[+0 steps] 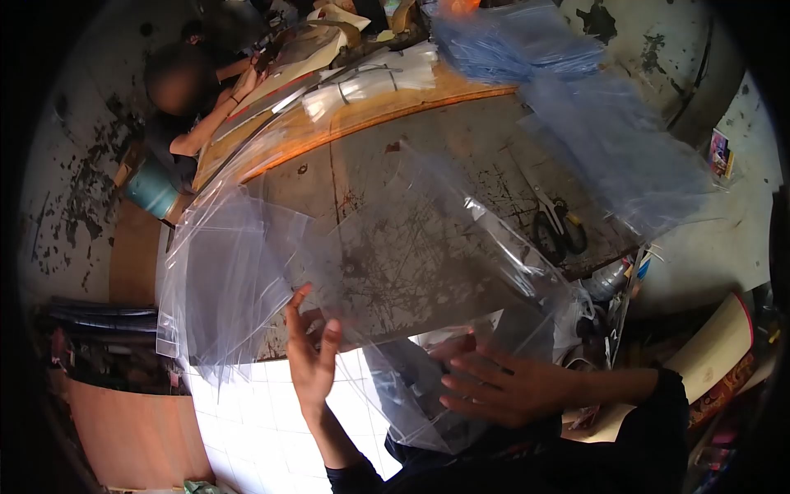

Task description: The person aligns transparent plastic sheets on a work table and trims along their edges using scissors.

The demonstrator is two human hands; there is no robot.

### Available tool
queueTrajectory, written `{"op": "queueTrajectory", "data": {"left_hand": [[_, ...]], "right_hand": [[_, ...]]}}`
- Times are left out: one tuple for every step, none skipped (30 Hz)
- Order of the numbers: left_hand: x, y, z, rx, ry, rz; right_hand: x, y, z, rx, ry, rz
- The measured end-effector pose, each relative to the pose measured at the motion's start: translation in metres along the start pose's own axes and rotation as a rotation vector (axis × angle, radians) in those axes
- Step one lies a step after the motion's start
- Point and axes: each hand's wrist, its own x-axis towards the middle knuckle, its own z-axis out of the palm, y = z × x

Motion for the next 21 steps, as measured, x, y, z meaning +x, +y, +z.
{"op": "queueTrajectory", "data": {"left_hand": [[0.002,-0.001,0.002,-0.009,-0.005,0.005],[0.009,-0.005,-0.001,-0.023,0.014,0.002],[0.017,0.001,-0.005,-0.003,0.021,0.046],[0.018,-0.001,-0.009,-0.008,0.036,0.022],[0.022,-0.001,-0.012,-0.016,0.056,0.011],[0.027,0.0,-0.015,-0.063,0.046,0.022],[0.031,0.004,-0.012,-0.066,0.043,0.026],[0.037,0.009,-0.007,-0.254,0.129,0.027],[0.045,0.013,-0.002,-0.444,0.219,0.034],[0.057,0.01,0.0,-0.546,0.144,0.059],[0.066,0.014,0.003,-0.548,0.146,0.068],[0.076,0.021,0.007,-0.659,0.049,0.067],[0.082,0.027,0.008,-0.766,-0.052,0.064],[0.084,0.031,0.007,-0.767,-0.053,0.073],[0.086,0.036,0.003,-0.523,-0.075,0.17],[0.085,0.04,-0.001,-0.275,-0.094,0.26],[0.082,0.043,-0.009,-0.274,-0.09,0.257],[0.077,0.047,-0.02,0.162,-0.067,0.373],[0.074,0.045,-0.029,0.6,-0.044,0.47],[0.07,0.036,-0.037,0.929,0.017,0.387],[0.07,0.029,-0.047,0.916,0.024,0.361]], "right_hand": [[0.001,0.001,0.0,0.004,0.037,-0.04],[0.002,0.001,0.001,0.006,0.076,-0.08],[0.004,0.004,0.004,-0.022,0.116,-0.079],[0.003,-0.002,0.003,0.01,0.16,-0.051],[0.004,-0.003,0.002,0.028,0.21,-0.026],[0.007,0.0,-0.003,0.014,0.213,-0.024],[0.012,0.005,-0.014,0.163,0.265,0.049],[0.017,0.011,-0.022,0.318,0.313,0.122],[0.023,0.02,-0.026,0.313,0.313,0.119],[0.029,0.031,-0.029,0.472,0.459,0.237],[0.036,0.044,-0.035,0.631,0.607,0.355],[0.042,0.06,-0.054,0.667,0.483,0.599],[0.048,0.077,-0.074,0.697,0.351,0.841],[0.051,0.103,-0.064,0.947,0.886,0.54],[0.054,0.117,-0.084,1.275,1.036,0.706],[0.044,0.132,-0.102,1.236,1.113,0.786],[0.019,0.156,-0.099,0.941,1.195,0.751],[-0.006,0.17,-0.112,0.613,1.2,0.786],[-0.037,0.181,-0.138,0.129,1.119,0.847],[-0.065,0.187,-0.16,-0.172,1.077,0.893],[-0.085,0.189,-0.178,-0.248,1.112,0.921]]}}
